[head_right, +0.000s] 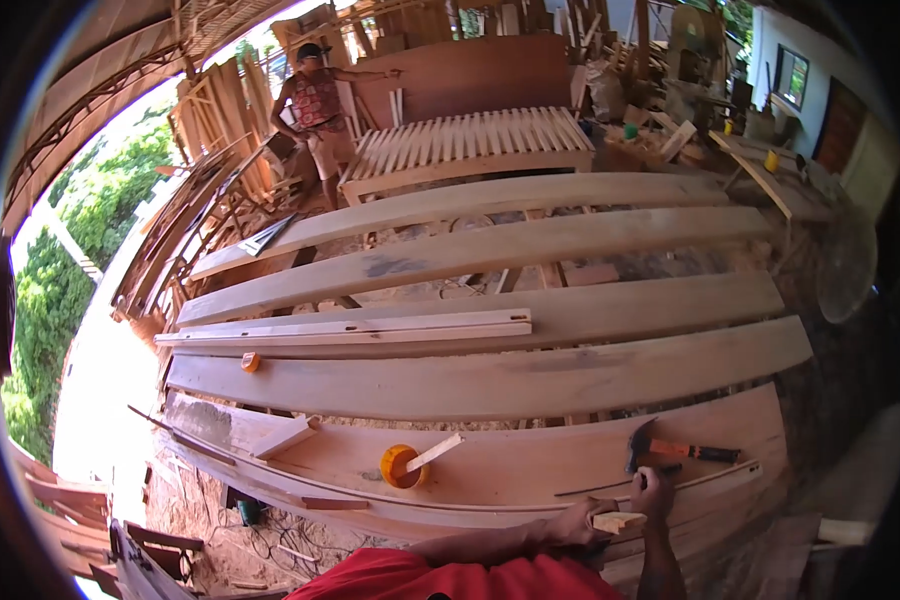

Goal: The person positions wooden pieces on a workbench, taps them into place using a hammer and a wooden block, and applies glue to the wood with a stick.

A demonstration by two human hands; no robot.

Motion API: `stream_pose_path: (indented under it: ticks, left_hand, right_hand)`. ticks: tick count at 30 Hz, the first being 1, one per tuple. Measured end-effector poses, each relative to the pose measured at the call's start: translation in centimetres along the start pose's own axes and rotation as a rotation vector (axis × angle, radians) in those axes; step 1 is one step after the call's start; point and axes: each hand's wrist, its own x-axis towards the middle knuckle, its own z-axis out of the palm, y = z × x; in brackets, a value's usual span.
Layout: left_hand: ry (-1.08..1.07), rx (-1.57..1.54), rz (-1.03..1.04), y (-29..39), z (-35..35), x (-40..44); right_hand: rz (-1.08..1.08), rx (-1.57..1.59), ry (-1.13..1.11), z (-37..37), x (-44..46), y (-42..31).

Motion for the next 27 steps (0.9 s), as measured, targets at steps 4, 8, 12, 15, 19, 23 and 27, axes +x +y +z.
stream_pose_path:
  ticks: [4,8,12,15,19,23,27]
  left_hand:
    - [-0.040,-0.017,-0.062,0.3,-0.2,0.0]
    - [-0.048,-0.023,-0.086,0.5,-0.4,0.0]
    - [-0.043,-0.004,-0.051,-0.2,-0.3,0.0]
    - [-0.035,-0.015,-0.055,-0.3,-0.2,0.1]
    - [-0.044,-0.007,-0.055,-0.4,-0.3,0.2]
    - [-0.055,-0.031,-0.092,-0.2,-0.3,0.2]
    - [-0.048,-0.017,-0.077,0.3,-0.5,0.3]
  right_hand:
    - [0.001,-0.022,0.016,-0.5,0.0,-0.8]
    - [-0.002,-0.009,0.020,-0.7,0.0,-1.4]
    - [-0.006,0.009,0.031,-0.8,0.0,-1.5]
    - [-0.010,0.007,0.032,-0.8,0.1,-1.6]
    - [-0.003,-0.018,0.024,-0.8,0.2,-1.5]
    - [-0.005,-0.010,0.023,-0.9,0.2,-1.6]
    - [-0.033,-0.001,0.023,-1.1,0.4,-1.9]
